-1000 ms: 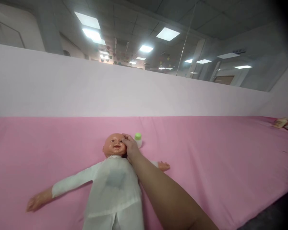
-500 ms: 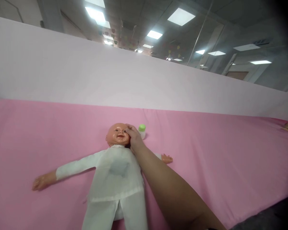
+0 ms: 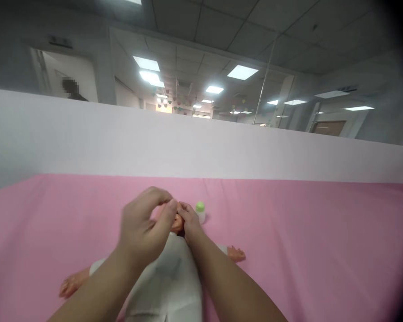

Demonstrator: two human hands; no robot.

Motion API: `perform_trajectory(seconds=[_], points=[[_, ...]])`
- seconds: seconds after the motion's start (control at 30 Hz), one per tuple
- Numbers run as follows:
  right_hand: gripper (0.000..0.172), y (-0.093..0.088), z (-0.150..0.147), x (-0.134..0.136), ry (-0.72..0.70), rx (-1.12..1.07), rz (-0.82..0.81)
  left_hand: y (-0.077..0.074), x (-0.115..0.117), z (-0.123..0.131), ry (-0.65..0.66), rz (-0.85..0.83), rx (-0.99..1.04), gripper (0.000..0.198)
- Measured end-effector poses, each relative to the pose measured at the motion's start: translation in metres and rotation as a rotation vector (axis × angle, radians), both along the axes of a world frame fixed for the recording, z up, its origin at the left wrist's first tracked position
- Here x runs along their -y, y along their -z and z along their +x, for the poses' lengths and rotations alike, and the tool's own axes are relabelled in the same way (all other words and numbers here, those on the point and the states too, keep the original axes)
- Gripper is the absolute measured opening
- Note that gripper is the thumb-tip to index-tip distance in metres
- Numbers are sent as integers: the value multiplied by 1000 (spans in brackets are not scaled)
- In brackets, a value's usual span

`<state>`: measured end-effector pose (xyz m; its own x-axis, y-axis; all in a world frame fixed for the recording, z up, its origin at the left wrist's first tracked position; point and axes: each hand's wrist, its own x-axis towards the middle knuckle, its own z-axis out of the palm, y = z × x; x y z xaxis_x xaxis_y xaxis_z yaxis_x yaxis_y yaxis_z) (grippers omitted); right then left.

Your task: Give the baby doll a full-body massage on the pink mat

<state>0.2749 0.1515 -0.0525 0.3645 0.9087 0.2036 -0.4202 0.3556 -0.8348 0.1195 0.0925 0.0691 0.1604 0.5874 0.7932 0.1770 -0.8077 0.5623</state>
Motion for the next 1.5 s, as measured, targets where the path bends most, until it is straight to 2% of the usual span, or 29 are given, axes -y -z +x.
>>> perform_trajectory(seconds=[0.07,0.13,0.17,0.23,0.33,0.5,0.67,0.77,0.9,1.03,1.2,1.5], points=[[43,0,-1,1,-44,-34,10,12,-22,5,-84,-138,-45,20],[43,1,-1,1,-50,-32,30,35,-51,15,-140,-362,-34,36],[42,2,-1,1,-53,-20,40,48,-65,20,-134,-463,-22,43],[41,4,-1,0,-57,15,44,70,-84,27,-32,-637,5,50],[44,8,-1,-3,12,107,-1,87,-90,29,52,-768,146,52],[44,12,0,-7,92,187,-38,92,-77,23,267,-965,517,56],[43,11,1,-1,15,63,-32,103,-83,17,380,-1023,676,50],[47,9,1,3,-31,20,-36,107,-86,15,418,-1018,689,49],[54,7,0,5,-24,62,-15,104,-83,16,447,-1014,610,59],[58,4,0,5,87,220,-52,104,-82,18,439,-949,517,64],[50,2,1,5,245,352,-80,107,-86,22,415,-931,498,58],[46,11,8,0,130,280,-12,105,-87,18,517,-1056,646,51]])
